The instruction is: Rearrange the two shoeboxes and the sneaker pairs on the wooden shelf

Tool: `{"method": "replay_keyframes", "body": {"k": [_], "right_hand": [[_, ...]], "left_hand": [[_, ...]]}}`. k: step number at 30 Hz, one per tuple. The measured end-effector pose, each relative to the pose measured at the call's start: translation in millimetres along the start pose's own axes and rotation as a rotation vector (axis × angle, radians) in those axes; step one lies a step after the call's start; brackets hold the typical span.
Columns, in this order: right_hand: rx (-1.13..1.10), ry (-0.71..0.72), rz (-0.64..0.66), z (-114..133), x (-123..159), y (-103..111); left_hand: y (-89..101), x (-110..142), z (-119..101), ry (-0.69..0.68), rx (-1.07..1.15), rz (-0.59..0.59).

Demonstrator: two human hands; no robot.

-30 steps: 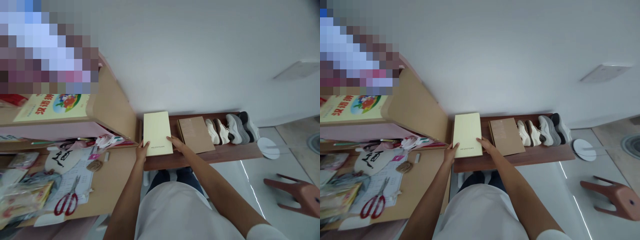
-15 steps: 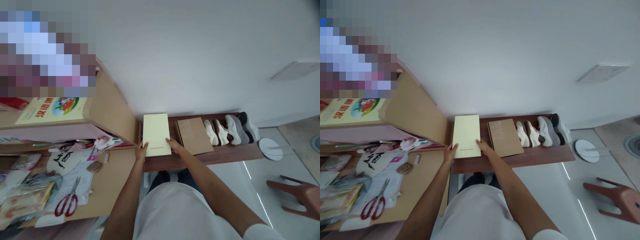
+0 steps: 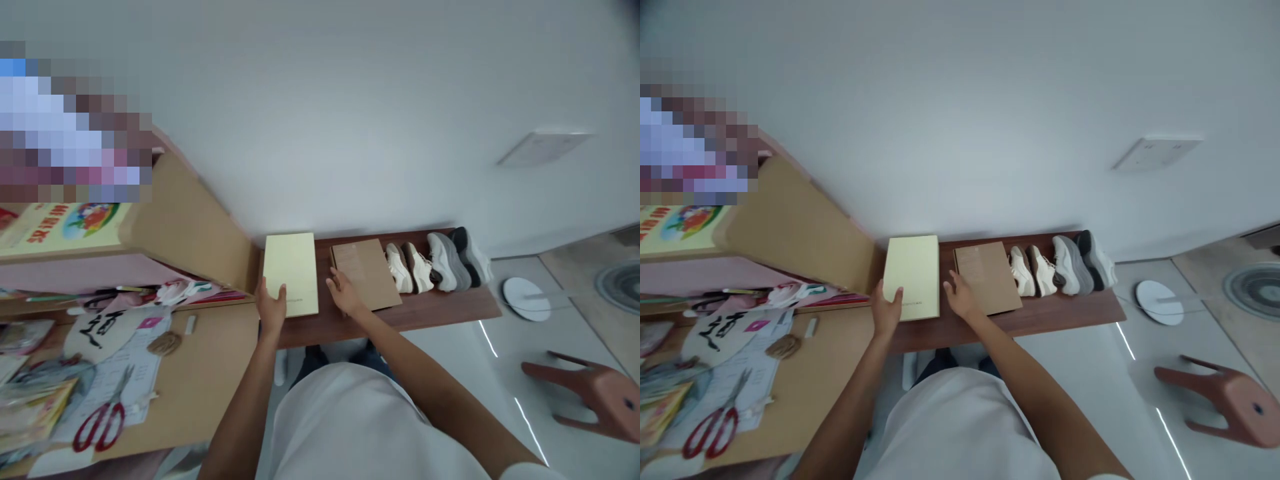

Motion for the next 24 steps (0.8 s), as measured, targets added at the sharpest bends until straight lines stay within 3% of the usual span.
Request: {"method": "replay_keyframes", "body": {"k": [5, 9, 16, 24], "right_hand": [[0.201, 0.078, -0.199, -3, -2, 98], [0.339, 0.07, -0.31, -12, -9, 145], [0.509, -0.093, -0.368, -36, -17, 170], [0.457, -0.18, -0.33, -58, -22, 170]], "left_hand": [[-75.8, 39, -47, 0.006, 0.246, 0.129], [-126.9, 58, -57, 0.058, 0.266, 0.253], [-168.8, 72, -41, 0.246, 0.25, 0.348], [-184.4, 73, -22, 0.365, 0.283, 0.342]]}}
Point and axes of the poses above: each hand's wrist, its own x-axis away from the middle knuckle, its own y-axis out of the back of the hand, z = x × y, the point moved 6 cm from there along -x, towards the middle knuckle, and after that the axes turned 12 degrees about -y, right-handed, at the moved point
